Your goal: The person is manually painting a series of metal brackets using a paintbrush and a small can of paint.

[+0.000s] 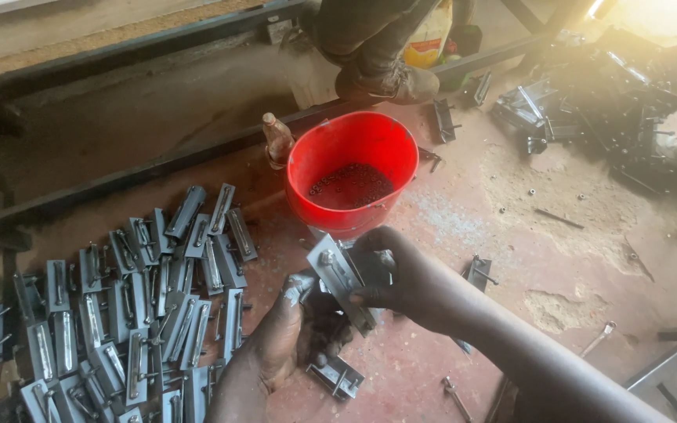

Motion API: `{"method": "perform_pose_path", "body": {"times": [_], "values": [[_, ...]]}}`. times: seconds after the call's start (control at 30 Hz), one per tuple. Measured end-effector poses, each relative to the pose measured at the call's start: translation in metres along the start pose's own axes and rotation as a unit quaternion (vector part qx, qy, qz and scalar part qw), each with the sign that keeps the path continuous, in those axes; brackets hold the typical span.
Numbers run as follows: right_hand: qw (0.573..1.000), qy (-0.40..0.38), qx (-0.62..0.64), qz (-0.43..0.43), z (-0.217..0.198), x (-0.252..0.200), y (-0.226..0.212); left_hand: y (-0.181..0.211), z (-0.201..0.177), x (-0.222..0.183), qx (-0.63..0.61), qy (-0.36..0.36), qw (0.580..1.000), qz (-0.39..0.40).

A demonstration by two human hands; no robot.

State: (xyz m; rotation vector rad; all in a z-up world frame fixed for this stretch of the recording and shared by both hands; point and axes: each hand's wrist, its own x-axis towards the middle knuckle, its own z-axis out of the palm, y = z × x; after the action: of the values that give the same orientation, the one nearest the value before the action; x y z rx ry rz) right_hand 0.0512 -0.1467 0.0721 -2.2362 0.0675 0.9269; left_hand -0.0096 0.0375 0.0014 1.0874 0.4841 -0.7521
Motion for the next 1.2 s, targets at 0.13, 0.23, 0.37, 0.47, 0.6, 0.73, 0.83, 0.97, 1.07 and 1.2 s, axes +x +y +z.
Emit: {"method": "perform_pose_path", "body": {"times": [0.13, 0.23, 0.37, 0.47, 0.6, 0.73, 0.83, 0.97, 1.07, 1.2], "values": [[0.996, -0.016, 0.011, -0.091, -0.001, 0.014, 0.018, -0.002, 0.004, 0.006, -0.016, -0.016, 1.000, 0.001], [0.996, -0.024, -0.028, -0.086, -0.003, 0.008, 0.008, 0.002, 0.010, 0.001, -0.053, -0.015, 0.998, 0.025], [0.991, -0.009, -0.071, -0.114, -0.004, 0.007, 0.008, 0.009, 0.008, -0.005, -0.005, 0.014, 1.000, -0.027], [0.983, 0.033, -0.097, -0.155, -0.001, 0.011, 0.013, 0.023, 0.016, -0.013, 0.034, 0.217, 0.974, -0.055], [0.963, 0.077, -0.173, -0.190, 0.006, 0.016, 0.024, 0.018, -0.002, -0.009, 0.321, 0.371, 0.869, -0.063], [0.914, 0.091, -0.350, -0.186, 0.025, 0.028, 0.044, 0.015, 0.014, -0.010, 0.489, 0.408, 0.766, 0.092], [0.900, 0.069, -0.383, -0.198, 0.031, 0.025, 0.048, 0.000, 0.027, -0.001, 0.611, 0.307, 0.717, 0.134], [0.885, 0.049, -0.400, -0.231, 0.036, 0.024, 0.047, -0.040, 0.027, 0.022, 0.674, 0.234, 0.663, 0.228], [0.880, 0.049, -0.387, -0.271, 0.035, 0.022, 0.045, -0.037, 0.027, 0.021, 0.684, 0.249, 0.644, 0.235], [0.867, 0.061, -0.389, -0.305, 0.035, 0.028, 0.054, -0.031, 0.032, 0.017, 0.685, 0.219, 0.665, 0.200]]}}
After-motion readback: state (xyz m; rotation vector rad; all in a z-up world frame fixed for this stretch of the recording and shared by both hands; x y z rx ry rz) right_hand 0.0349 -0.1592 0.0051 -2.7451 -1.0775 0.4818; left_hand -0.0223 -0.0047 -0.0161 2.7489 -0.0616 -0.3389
